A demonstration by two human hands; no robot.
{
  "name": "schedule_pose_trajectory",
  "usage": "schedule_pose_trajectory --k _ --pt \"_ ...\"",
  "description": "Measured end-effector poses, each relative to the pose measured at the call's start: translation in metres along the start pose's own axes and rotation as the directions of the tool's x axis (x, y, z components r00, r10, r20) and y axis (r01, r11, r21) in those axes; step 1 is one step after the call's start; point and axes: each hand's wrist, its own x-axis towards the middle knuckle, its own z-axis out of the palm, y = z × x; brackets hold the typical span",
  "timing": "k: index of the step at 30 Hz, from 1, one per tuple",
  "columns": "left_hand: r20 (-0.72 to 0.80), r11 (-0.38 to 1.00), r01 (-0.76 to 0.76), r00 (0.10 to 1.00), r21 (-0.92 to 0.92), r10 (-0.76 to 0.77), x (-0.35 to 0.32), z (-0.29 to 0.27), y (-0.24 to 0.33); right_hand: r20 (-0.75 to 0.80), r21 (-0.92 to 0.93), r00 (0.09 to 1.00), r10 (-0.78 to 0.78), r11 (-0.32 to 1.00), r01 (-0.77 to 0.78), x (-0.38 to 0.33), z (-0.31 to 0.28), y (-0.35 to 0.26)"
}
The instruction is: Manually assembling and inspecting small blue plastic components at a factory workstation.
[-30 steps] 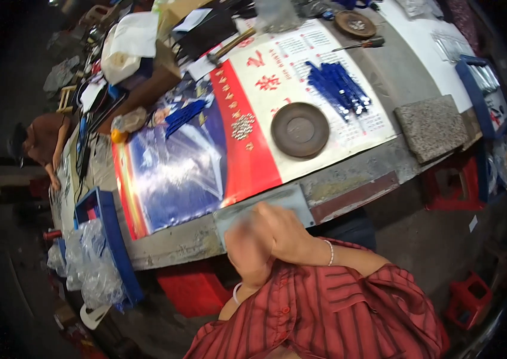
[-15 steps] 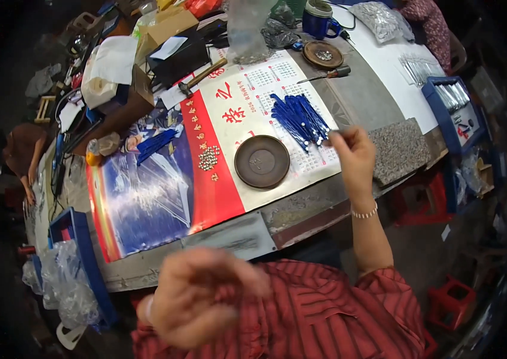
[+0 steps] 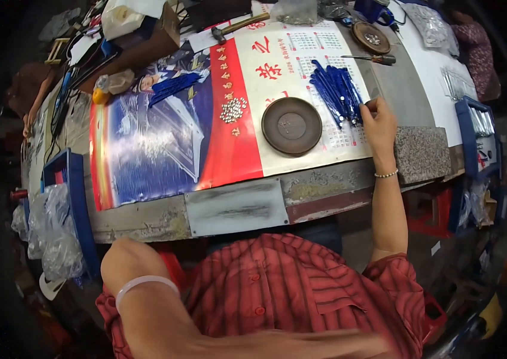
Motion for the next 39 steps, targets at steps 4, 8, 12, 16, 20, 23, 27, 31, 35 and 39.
schedule_pose_trajectory --k 4,8,12,16,20,23,27,31,35,39 --pt "0.207 0.974 0.206 0.953 0.09 -0.221 -0.003 -0.035 0.039 -0.007 -0.041 0.997 -0.08 0.996 0.08 -0.009 -0.019 -0.015" --pt "-0.065 0.798 -0.063 0.99 0.599 0.127 -0.051 -0.101 0.023 -0.014 0.052 0.986 -0.167 0.985 0.167 -0.024 -0.034 -0.056" --pt "-0.57 0.387 0.44 0.745 0.81 0.347 -0.067 -0.237 -0.04 0.078 0.182 0.974 -0.214 0.963 0.197 -0.045 -0.051 -0.102" --pt "-0.386 -0.001 0.441 0.786 0.897 0.483 -0.072 -0.327 -0.064 0.145 0.234 0.945 -0.292 0.938 0.254 -0.066 -0.049 -0.141" --pt "-0.322 -0.189 0.456 0.814 0.87 0.483 -0.056 -0.365 -0.076 0.218 0.292 0.928 -0.303 0.927 0.234 -0.083 -0.049 -0.161" --pt "-0.34 -0.172 0.455 0.823 0.874 0.454 -0.054 -0.376 -0.077 0.251 0.31 0.915 -0.317 0.921 0.234 -0.089 -0.048 -0.164" --pt "-0.348 -0.229 0.441 0.869 0.868 0.352 -0.052 -0.37 -0.07 0.309 0.316 0.909 -0.279 0.932 0.178 -0.094 -0.046 -0.163" --pt "-0.343 -0.229 0.4 0.905 0.887 0.251 -0.054 -0.361 -0.072 0.349 0.332 0.91 -0.224 0.937 0.104 -0.091 -0.041 -0.157" --pt "-0.347 -0.192 0.395 0.907 0.898 0.239 -0.065 -0.367 -0.078 0.306 0.222 0.901 -0.307 0.944 0.246 -0.08 -0.037 -0.143" --pt "-0.302 -0.006 0.331 0.87 0.944 0.39 -0.076 -0.349 -0.065 0.299 0.191 0.905 -0.303 0.948 0.255 -0.069 -0.031 -0.124"
